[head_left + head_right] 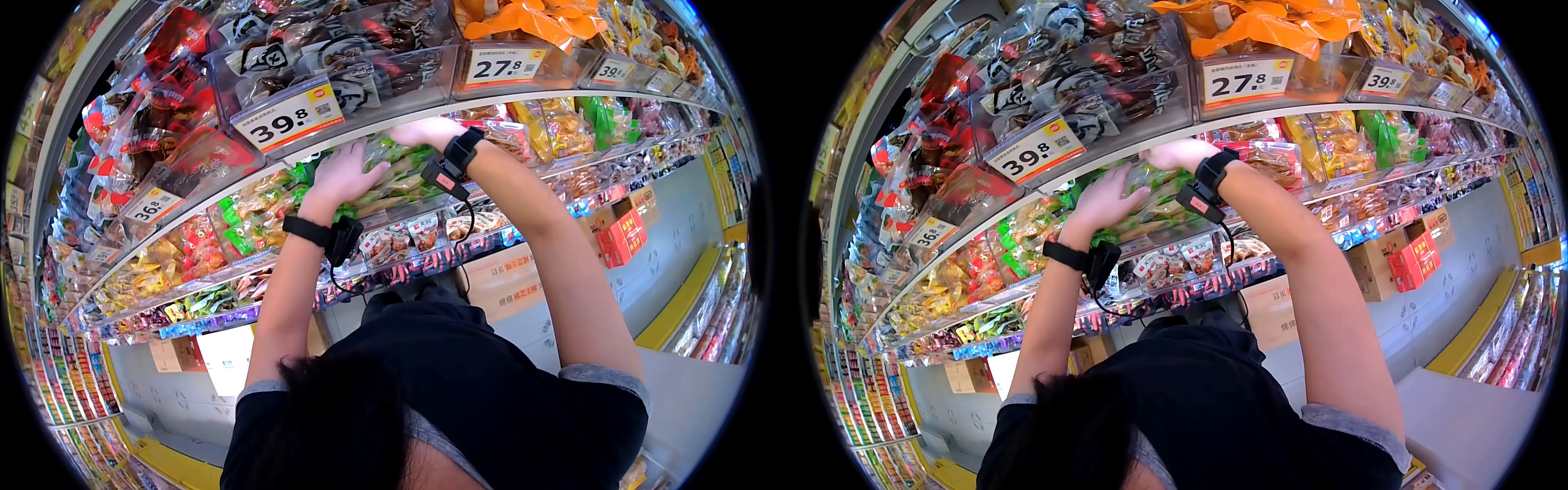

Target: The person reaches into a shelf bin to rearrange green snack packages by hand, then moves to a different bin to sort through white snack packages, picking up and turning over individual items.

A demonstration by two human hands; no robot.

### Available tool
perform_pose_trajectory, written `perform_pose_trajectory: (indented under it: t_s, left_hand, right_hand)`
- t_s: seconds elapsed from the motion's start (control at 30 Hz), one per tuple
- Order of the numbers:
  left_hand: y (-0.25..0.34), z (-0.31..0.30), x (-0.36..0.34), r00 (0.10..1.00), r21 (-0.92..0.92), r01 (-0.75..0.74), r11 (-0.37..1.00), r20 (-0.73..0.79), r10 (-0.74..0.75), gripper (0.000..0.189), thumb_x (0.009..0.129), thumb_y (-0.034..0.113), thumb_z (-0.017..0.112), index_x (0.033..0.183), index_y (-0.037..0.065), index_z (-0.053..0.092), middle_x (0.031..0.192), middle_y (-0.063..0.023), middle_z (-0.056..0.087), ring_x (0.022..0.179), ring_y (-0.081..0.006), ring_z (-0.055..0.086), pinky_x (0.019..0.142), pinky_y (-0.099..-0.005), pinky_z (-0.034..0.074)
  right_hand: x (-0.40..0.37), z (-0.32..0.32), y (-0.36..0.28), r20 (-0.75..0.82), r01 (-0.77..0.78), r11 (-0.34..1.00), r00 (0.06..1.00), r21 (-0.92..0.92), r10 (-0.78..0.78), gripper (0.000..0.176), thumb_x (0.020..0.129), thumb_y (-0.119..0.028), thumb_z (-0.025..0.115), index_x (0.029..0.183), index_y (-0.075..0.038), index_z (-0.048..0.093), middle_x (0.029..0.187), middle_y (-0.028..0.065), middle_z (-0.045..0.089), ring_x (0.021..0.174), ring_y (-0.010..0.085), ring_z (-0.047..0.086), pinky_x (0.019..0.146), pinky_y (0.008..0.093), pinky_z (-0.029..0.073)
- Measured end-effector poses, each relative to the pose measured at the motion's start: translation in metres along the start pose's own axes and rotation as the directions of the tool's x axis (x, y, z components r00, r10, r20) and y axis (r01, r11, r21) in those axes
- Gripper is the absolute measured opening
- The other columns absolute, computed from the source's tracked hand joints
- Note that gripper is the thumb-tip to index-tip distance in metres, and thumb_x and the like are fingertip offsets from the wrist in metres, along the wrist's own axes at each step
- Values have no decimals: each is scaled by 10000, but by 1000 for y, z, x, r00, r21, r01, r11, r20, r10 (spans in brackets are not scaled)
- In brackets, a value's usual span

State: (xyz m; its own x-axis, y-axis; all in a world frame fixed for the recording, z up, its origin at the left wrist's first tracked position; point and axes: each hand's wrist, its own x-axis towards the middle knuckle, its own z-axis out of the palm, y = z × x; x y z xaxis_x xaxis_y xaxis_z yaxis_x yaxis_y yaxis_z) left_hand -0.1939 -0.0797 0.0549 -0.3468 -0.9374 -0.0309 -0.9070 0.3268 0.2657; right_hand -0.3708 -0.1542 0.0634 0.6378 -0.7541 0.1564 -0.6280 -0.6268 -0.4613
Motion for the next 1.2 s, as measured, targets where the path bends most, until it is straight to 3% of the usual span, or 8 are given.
perform_pose_trajectory:
  t_s: [0.07, 0.17, 0.3, 0.5, 0.53, 0.87, 0.93, 1.2]
  left_hand:
    - [-3, 0, -6, 998, 5, -13, 1000, -61, 13, 730, 828, 569, 479, 1354, 76, 366, 1280, -227, 476, 1159, -374, 483, 960, -410, 402]
    - [-1, -3, -14, 998, 8, 45, 999, -45, -45, 703, 836, 556, 473, 1340, 75, 380, 1270, -203, 498, 1162, -350, 488, 973, -441, 380]
    - [-2, -6, -19, 996, 163, 62, 985, -80, -49, 654, 836, 518, 465, 1301, 60, 417, 1216, -197, 540, 1096, -331, 549, 920, -440, 407]
    - [-16, -33, -22, 981, 133, 151, 980, 100, -165, 331, 835, 244, 493, 1136, 119, 552, 1049, -152, 626, 1013, -303, 583, 810, -446, 472]
    - [-21, -29, -22, 987, 124, 155, 980, 30, -159, 261, 847, 181, 479, 1078, 126, 587, 998, -156, 635, 965, -310, 599, 779, -452, 482]
    - [-29, -29, -24, 985, 269, 106, 957, 102, -138, 245, 847, 263, 572, 1040, 113, 587, 939, -127, 641, 946, -301, 596, 753, -446, 482]
    - [-38, -23, -25, 998, 169, 65, 983, -12, -64, 222, 842, 248, 580, 1016, 109, 585, 923, -110, 642, 930, -295, 598, 748, -443, 481]
    - [-25, -26, -24, 994, 376, 96, 921, 19, -111, 211, 843, 249, 582, 1005, 114, 578, 1011, -74, 619, 975, -276, 581, 777, -473, 457]
  right_hand:
    - [4, 11, 5, -116, 55, 993, 991, -107, -67, 268, 837, -233, 505, 926, -17, 635, 921, 196, 637, 851, 365, 602, 760, 433, 468]
    - [-1, 12, 2, -66, 23, 982, 997, -187, -35, 294, 826, -259, 510, 943, -20, 633, 930, 207, 632, 854, 378, 600, 763, 438, 470]
    - [-5, -6, -4, 130, -99, 991, 988, 89, 87, 290, 812, -246, 540, 1015, -70, 648, 947, 160, 657, 882, 299, 618, 792, 358, 476]
    - [-4, 13, 9, 57, -112, 918, 994, 381, 97, 224, 848, -184, 539, 1016, -95, 659, 963, 80, 675, 879, 204, 623, 805, 309, 471]
    - [-3, 14, 8, 56, -111, 918, 994, 382, 97, 224, 848, -184, 539, 1016, -95, 659, 963, 80, 675, 879, 204, 623, 805, 309, 471]
    - [-12, 14, 0, -86, -94, 956, 989, 277, 122, 152, 862, -136, 546, 939, -72, 661, 910, 74, 676, 850, 209, 636, 789, 309, 481]
    - [-11, 17, 4, -99, -95, 954, 987, 283, 128, 145, 864, -128, 545, 932, -70, 659, 903, 75, 676, 840, 212, 637, 784, 312, 483]
    - [-12, 30, 8, -33, -46, 973, 998, 227, 55, 269, 900, -189, 447, 1075, -56, 602, 1050, 169, 618, 1027, 338, 559, 923, 412, 415]
